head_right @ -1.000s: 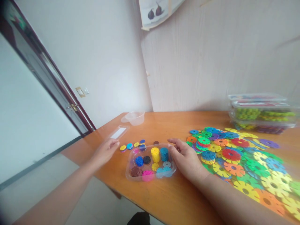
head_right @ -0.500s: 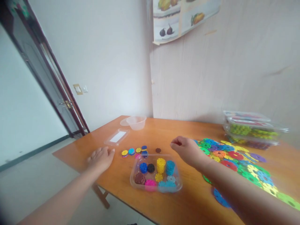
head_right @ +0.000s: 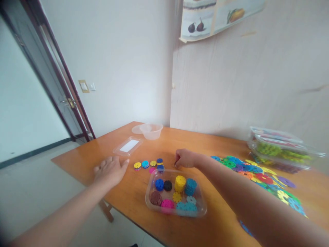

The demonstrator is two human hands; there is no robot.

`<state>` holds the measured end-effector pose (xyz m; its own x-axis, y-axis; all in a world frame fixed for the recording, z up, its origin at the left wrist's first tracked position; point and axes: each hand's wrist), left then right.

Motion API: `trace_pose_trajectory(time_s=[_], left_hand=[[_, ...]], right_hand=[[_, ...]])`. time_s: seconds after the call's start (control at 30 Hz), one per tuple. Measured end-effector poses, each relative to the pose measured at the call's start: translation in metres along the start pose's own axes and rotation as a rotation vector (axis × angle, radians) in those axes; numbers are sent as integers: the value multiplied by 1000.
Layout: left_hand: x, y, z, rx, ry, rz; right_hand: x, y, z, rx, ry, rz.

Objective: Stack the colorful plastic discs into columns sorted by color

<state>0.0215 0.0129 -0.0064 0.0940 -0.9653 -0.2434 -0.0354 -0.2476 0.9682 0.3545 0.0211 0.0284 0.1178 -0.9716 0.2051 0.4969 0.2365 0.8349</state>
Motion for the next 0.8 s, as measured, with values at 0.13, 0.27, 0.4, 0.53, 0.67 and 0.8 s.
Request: trace_pose_trajectory(time_s=[0.13,0.27,0.4,0.53,0.67,0.8], left_hand=[[2,1,-1,0,-4,0],[2,2,-1,3,-9,10],[2,3,-2,3,-8,16],[3,3,-2,6,-8,10],[4,3,-2,7,-7,-3],[4,4,-3,10,-5,-1]], right_hand=[[19,13,2,-173,9,25],[40,27,11,-532,105,298],[31,22,26,-406,154,237],[6,-1,46,-66,263,101],[-10,-16,59,193,248,27],[-10,-13,59,340,245,-76]])
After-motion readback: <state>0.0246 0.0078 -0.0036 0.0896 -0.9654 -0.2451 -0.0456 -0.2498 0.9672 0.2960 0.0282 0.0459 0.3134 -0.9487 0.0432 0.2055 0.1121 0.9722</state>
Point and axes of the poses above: each hand's wrist, its own x-axis away from the middle knuckle, its own y-axis out of the back of the hand, z = x × y, and after that the axes turned 6 degrees about -y, right-handed
